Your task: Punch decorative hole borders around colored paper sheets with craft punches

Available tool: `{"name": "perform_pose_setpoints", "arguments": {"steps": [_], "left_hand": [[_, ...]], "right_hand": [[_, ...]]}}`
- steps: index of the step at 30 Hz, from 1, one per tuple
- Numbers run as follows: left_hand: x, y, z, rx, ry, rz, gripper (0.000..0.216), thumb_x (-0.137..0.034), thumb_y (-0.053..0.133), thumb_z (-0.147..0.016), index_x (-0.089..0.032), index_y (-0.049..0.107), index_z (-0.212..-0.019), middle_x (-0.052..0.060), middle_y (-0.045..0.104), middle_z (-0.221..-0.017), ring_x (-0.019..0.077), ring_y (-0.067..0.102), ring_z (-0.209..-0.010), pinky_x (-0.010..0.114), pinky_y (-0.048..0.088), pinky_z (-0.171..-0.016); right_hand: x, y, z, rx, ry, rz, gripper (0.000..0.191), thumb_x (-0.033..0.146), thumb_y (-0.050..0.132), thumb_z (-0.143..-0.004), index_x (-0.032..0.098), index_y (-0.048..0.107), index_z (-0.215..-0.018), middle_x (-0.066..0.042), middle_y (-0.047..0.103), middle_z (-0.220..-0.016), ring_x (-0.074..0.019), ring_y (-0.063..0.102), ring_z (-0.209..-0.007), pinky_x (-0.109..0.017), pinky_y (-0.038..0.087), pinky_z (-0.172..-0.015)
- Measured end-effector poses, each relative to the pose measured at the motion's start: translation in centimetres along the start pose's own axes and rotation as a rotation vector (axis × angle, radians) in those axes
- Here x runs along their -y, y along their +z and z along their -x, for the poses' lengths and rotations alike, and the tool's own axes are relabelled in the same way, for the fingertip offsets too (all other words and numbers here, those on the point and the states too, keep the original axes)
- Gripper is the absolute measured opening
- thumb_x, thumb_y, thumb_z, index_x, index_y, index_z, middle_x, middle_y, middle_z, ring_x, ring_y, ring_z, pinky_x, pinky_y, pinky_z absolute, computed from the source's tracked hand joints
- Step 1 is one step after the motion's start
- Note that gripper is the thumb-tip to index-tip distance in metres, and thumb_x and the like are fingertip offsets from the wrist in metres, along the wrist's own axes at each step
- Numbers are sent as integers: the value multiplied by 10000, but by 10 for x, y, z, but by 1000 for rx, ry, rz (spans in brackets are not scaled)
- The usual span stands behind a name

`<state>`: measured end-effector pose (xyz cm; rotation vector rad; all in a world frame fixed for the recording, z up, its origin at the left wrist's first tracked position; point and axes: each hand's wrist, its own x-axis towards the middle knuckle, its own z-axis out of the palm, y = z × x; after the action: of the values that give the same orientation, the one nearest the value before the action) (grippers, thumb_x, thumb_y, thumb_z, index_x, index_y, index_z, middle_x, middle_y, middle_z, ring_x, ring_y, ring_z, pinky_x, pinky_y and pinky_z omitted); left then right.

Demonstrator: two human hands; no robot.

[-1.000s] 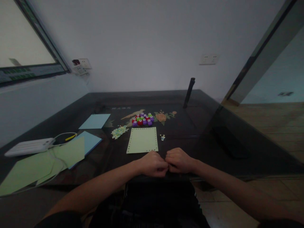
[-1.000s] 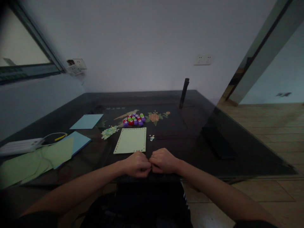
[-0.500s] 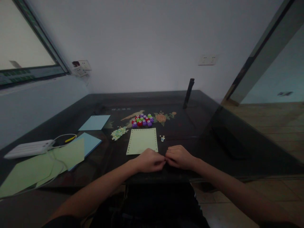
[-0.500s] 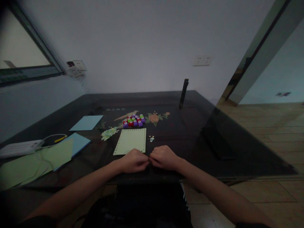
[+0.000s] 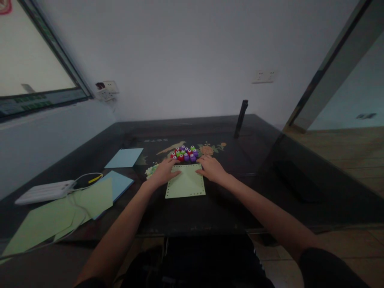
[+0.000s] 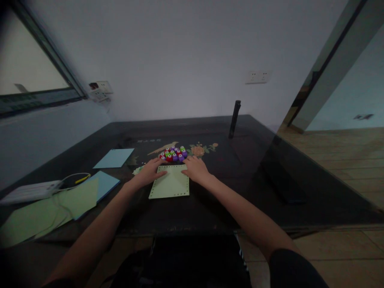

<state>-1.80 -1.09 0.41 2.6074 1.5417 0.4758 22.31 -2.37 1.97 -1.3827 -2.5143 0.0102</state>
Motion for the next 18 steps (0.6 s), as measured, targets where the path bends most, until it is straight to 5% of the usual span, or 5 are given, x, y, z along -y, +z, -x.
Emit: {"name": "perform_pose_setpoints", "arguments": {"steps": [6, 18], "left_hand": [[0, 2, 8, 64, -45, -43, 532, -415, 592, -779, -224, 481, -1262, 134, 483, -1312, 324, 427, -1208, 506, 341, -960], [4, 5, 4, 129, -117, 9, 560, -379, 620, -753, -213, 477, -1269, 145, 473, -1334, 330, 429, -1225, 498, 340, -977]], "right_hand": [[-2, 15, -13, 83, 40, 15, 552, 450, 643, -751, 161, 536, -1209, -150, 546, -1200, -328, 444, -1142, -448, 397, -857], [-9, 24, -8, 112, 49, -35, 542, 463, 610, -780, 165, 528, -1225, -155, 497, -1241, -326, 425, -1136, -442, 382, -859]]}}
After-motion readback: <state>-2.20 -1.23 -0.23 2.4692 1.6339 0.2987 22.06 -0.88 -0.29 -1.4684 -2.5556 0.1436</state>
